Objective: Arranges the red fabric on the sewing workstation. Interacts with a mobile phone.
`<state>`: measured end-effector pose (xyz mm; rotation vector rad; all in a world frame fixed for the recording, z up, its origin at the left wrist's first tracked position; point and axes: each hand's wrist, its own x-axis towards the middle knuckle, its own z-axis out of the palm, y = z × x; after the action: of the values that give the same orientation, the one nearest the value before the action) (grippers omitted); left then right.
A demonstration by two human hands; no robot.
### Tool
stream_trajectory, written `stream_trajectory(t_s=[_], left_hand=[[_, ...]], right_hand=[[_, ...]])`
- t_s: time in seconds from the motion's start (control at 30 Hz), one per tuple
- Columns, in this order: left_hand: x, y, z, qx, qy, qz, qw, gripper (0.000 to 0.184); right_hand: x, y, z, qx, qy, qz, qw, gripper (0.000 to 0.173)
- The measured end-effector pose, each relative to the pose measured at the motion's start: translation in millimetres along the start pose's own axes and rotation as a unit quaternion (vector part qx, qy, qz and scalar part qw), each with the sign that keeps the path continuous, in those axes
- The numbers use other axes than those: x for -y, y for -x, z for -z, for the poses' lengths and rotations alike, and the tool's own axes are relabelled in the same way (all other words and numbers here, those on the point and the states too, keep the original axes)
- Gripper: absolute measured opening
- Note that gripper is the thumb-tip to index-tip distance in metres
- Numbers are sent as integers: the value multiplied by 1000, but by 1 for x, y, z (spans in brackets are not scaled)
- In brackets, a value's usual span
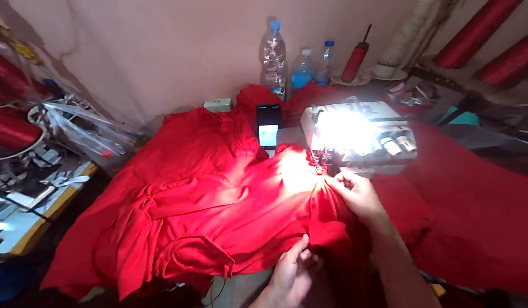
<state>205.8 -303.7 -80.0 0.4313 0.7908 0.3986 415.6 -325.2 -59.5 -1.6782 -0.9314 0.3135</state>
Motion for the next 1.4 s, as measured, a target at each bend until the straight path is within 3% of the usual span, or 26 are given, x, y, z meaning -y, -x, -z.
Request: stream_trajectory(t_s=[0.07,0.13,0.17,0.23,0.27,0.3,0.33,0.4,0.47,0.6,0.67,0.73,0.87,0.93,1.07,1.17,1.27,1.33,1.4], left_hand=[[-17,29,-1,20,-101,-214,971,29],[-45,35,5,13,-178,-407,896,15],[-55,31,7,19,-179,-417,891,29],[-52,26,7,27,-137,-305,942,59],[-44,24,10,35,-141,-255,956,64],[-35,21,14,17,-147,-253,956,56],[-30,19,16,-22,-171,-286,943,42],[-34,20,19,-106,-240,-403,877,23],[-50,15,26,-122,-285,-486,817,15],[-72,7,38,-153,-318,-558,751,18],[-77,10,42,-158,-302,-548,764,23],[-80,11,49,-164,-310,-547,760,28],[-82,18,67,-189,-444,-605,633,25],[-82,25,67,-182,-425,-580,671,26],[-83,30,66,-133,-267,-488,820,41],[-80,24,65,-83,-155,-456,872,45],[-71,26,43,-98,-43,-341,934,42],[-67,29,33,-74,-40,-257,963,41],[-58,27,34,-40,-118,-222,967,38]], right_hand=[[6,8,4,6,-49,-39,998,12],[13,20,3,8,-133,-81,988,10],[15,29,0,6,-175,-102,979,9],[17,51,-9,3,-217,-149,965,5],[16,59,-13,2,-219,-160,962,4],[13,65,-16,-3,-224,-163,961,3],[10,72,-20,-12,-236,-165,958,3],[7,88,-27,-23,-264,-175,948,3],[8,101,-36,-25,-289,-172,941,4],[5,111,-57,-61,-300,-110,946,5],[4,111,-64,-94,-295,-88,947,7],[3,110,-71,-116,-301,-66,944,23],[0,112,-86,-138,-324,-67,933,50],[0,113,-90,-158,-331,-59,929,52],[0,118,-80,-180,-288,-34,940,55],[0,121,-62,-165,-252,-47,952,55],[4,121,-48,-142,-232,-53,961,50],[4,120,-41,-121,-222,-46,966,45],[2,119,-32,-105,-207,-35,972,42]])
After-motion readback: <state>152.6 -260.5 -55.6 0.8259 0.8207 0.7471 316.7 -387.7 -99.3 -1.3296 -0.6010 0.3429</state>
